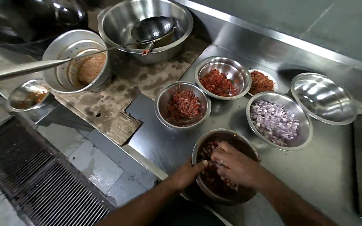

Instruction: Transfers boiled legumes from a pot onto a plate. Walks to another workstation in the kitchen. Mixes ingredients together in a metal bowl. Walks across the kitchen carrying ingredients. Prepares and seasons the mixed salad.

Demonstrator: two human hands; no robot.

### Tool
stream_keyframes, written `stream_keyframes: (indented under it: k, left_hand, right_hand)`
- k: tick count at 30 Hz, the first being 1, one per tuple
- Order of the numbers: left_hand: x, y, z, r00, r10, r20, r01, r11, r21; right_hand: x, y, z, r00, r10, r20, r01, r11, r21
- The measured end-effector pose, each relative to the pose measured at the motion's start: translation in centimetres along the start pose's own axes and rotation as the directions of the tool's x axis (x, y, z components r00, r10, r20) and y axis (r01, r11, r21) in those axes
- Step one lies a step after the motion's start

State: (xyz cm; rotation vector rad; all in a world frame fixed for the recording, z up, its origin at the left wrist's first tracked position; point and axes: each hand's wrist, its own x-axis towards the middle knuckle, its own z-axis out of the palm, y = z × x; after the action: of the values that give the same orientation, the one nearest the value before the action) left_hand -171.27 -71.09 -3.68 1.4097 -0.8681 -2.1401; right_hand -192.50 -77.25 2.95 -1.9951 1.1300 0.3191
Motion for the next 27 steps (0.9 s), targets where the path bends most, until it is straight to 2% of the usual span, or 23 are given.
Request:
stream_keyframes:
  k: [1,4,6,8,10,12,14,16,18,21,23,26,27]
  left_hand:
    - [0.1,-0.1,0.0,1.0,-0.005,-0.006,0.005,1.0,0.005]
    - [0.4,-0.4,0.0,1.0,-0.013,-0.025,0.013,1.0,0.026]
    - [0.4,-0.5,0.0,0.999,0.0,-0.039,0.001,1.0,0.025]
    - [0.4,-0.4,0.2,0.999,0.005,-0.049,-0.004,1.0,0.026]
    - [0.5,-0.2,0.4,0.998,-0.002,-0.06,0.004,0.999,0.038]
    - [0.3,-0.2,0.2,0.997,-0.012,-0.074,0.019,0.996,0.085]
    - [-0.2,-0.2,0.2,0.996,-0.025,-0.084,0.038,0.987,0.154]
    - [-0.7,0.2,0.7,0.997,-0.014,-0.069,0.026,0.984,0.175]
    - [-0.8,0.2,1.3,0.998,0.048,-0.034,-0.043,0.988,0.145]
    - [-1.0,-0.1,1.8,0.996,0.09,-0.007,-0.089,0.993,0.072]
    - [-1.4,-0.3,1.8,0.997,0.079,-0.023,-0.079,0.997,0.019]
    - [-1.5,-0.5,1.7,0.995,0.098,-0.035,-0.101,0.991,-0.092]
    - [-1.5,-0.6,1.7,0.995,0.093,-0.043,-0.097,0.987,-0.129]
  right_hand:
    - [-1.2,0.2,-0.8,1.0,0.0,0.026,0.0,1.0,-0.003]
    - [-4.1,1.7,-1.7,0.998,0.062,-0.026,-0.066,0.988,-0.139]
    - [-4.2,2.0,0.1,0.99,0.142,-0.018,-0.142,0.974,-0.175]
    - [-2.5,1.5,2.8,0.979,0.2,-0.026,-0.202,0.972,-0.12]
    - [-0.8,1.3,3.7,0.97,0.215,-0.114,-0.224,0.972,-0.074]
    - [-0.4,1.9,2.4,0.96,0.17,-0.222,-0.166,0.985,0.037]
    - [-1.3,1.9,0.3,0.958,0.205,-0.198,-0.186,0.976,0.11]
    - [-1.5,1.8,0.1,0.96,0.221,-0.169,-0.207,0.973,0.099]
    - [-0.3,0.9,2.3,0.971,0.182,-0.158,-0.175,0.983,0.059]
    - [1.6,-0.1,4.5,0.961,0.157,-0.227,-0.159,0.987,0.011]
    - [1.5,0.5,3.0,0.952,0.171,-0.255,-0.161,0.985,0.058]
    - [-0.7,-0.1,-0.4,0.983,0.153,-0.104,-0.143,0.985,0.099]
    - [-1.4,-0.4,-1.2,0.985,0.132,-0.108,-0.123,0.989,0.085]
